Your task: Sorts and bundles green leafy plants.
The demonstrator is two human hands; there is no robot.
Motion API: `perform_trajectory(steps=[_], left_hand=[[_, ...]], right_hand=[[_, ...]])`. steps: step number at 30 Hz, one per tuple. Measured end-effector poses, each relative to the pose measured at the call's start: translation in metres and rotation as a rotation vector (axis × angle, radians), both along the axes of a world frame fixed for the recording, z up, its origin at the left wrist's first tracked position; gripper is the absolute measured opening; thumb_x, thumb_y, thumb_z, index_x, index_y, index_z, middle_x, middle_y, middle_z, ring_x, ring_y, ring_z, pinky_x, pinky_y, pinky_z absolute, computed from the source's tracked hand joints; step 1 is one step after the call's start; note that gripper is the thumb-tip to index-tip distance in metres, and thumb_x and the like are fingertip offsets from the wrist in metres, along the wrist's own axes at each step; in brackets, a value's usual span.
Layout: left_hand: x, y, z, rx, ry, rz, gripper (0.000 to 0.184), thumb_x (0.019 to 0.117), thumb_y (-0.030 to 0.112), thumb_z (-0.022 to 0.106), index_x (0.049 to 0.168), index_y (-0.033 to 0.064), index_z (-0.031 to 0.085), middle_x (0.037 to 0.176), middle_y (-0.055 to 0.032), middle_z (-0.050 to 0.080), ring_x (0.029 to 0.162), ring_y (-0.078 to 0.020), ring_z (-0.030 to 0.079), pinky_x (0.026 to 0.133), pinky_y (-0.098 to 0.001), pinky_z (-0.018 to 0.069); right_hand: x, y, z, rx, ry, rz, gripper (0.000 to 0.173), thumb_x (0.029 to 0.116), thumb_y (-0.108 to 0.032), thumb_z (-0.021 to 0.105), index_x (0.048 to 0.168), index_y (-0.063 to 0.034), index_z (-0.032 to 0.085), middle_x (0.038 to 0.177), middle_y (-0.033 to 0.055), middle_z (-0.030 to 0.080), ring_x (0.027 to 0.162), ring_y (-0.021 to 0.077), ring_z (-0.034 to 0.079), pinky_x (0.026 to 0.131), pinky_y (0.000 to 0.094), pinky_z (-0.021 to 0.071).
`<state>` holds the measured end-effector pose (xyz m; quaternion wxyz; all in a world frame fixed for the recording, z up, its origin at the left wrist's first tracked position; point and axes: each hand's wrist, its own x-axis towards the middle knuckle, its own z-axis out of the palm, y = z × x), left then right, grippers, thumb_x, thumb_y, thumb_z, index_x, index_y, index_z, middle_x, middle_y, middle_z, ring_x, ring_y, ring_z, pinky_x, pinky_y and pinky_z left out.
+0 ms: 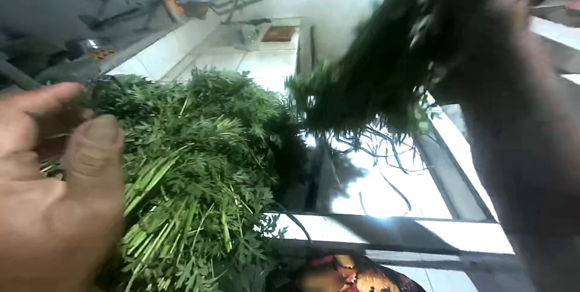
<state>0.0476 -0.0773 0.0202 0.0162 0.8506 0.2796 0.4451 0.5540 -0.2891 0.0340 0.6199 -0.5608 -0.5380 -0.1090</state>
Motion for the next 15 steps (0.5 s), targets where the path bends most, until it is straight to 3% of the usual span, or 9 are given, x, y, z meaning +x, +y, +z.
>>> perform_trajectory(steps=[2,3,5,6,7,9,11,13,15], left_hand=[[0.04,-0.05,-0.002,0.007,0.01,-0.173,0.052,0.105,0.036,0.05,0.136,-0.0064,0.055,0.126,-0.0238,0.063,0.109,-0.0248,0.066,0.094,-0.0414,0.0549],[0.061,-0.067,-0.013,0.013,0.025,-0.239,0.049,0.1037,0.037,0.054,0.131,-0.0034,0.06,0.122,-0.0206,0.065,0.106,-0.024,0.067,0.091,-0.0423,0.0567],[0.111,-0.092,-0.043,-0.04,0.009,-0.359,0.04,0.0981,0.034,0.064,0.123,0.0018,0.068,0.116,-0.0143,0.069,0.101,-0.0207,0.069,0.085,-0.0417,0.06],[0.135,-0.098,-0.061,-0.118,0.0,-0.396,0.04,0.0958,0.034,0.069,0.123,0.0048,0.069,0.119,-0.0112,0.069,0.103,-0.0184,0.069,0.086,-0.0402,0.061],[0.157,-0.101,-0.081,-0.207,-0.013,-0.415,0.043,0.0937,0.037,0.072,0.126,0.008,0.068,0.123,-0.0084,0.067,0.106,-0.0165,0.068,0.087,-0.0389,0.0619],[0.196,-0.103,-0.117,-0.395,-0.003,-0.434,0.07,0.0874,0.05,0.077,0.141,0.0102,0.057,0.14,-0.009,0.059,0.121,-0.0184,0.063,0.094,-0.0421,0.0596],[0.224,-0.104,-0.142,-0.548,0.023,-0.466,0.105,0.0769,0.062,0.082,0.155,0.0062,0.04,0.15,-0.0135,0.052,0.132,-0.0203,0.058,0.105,-0.0433,0.0538],[0.241,-0.107,-0.15,-0.673,0.04,-0.51,0.116,0.0715,0.05,0.091,0.157,-0.0005,0.031,0.147,-0.0155,0.056,0.131,-0.0152,0.058,0.112,-0.0347,0.0486],[0.252,-0.111,-0.148,-0.763,0.089,-0.53,0.107,0.0754,0.032,0.091,0.155,-0.0057,0.03,0.143,-0.0159,0.058,0.131,-0.0106,0.057,0.113,-0.028,0.0452]], right_hand=[[-0.073,-0.01,-0.028,-0.054,0.29,0.052,0.017,0.1033,-0.009,0.048,0.117,-0.005,0.058,0.099,-0.0121,0.063,0.091,-0.0117,0.058,0.083,0.0092,0.0498],[-0.103,-0.008,-0.04,-0.097,0.537,0.007,0.01,0.1043,-0.01,0.051,0.105,-0.0108,0.061,0.084,-0.0117,0.065,0.074,-0.0074,0.06,0.068,0.0128,0.053],[-0.121,-0.009,-0.07,-0.304,0.739,-0.047,0.01,0.1034,-0.016,0.056,0.097,-0.0143,0.063,0.074,-0.0084,0.061,0.063,-0.0004,0.058,0.057,0.0206,0.0526],[-0.118,-0.012,-0.089,-0.417,0.743,-0.043,0.012,0.1033,-0.021,0.057,0.097,-0.0137,0.065,0.074,-0.0061,0.062,0.063,0.0019,0.058,0.057,0.0231,0.0525],[-0.11,-0.014,-0.109,-0.529,0.719,-0.019,0.017,0.1041,-0.025,0.057,0.102,-0.0123,0.067,0.08,-0.0034,0.064,0.07,0.0042,0.06,0.064,0.0264,0.0541],[-0.1,-0.02,-0.13,-0.747,0.626,0.022,0.033,0.1083,-0.032,0.05,0.115,-0.0053,0.068,0.095,0.0054,0.067,0.085,0.0111,0.062,0.08,0.0358,0.0544],[-0.104,-0.026,-0.133,-0.746,0.657,0.085,0.028,0.1069,-0.028,0.052,0.112,-0.0054,0.068,0.093,0.0009,0.068,0.085,0.0044,0.063,0.082,0.0277,0.0548],[-0.107,-0.036,-0.128,-0.709,0.711,0.154,0.026,0.106,-0.021,0.055,0.117,-0.0008,0.067,0.1,0.0014,0.068,0.091,0.001,0.061,0.088,0.0227,0.0509],[-0.105,-0.038,-0.135,-0.576,0.77,0.209,0.023,0.1003,-0.016,0.064,0.119,-0.0022,0.064,0.101,-0.0007,0.071,0.093,-0.0001,0.065,0.088,0.0198,0.0548]])
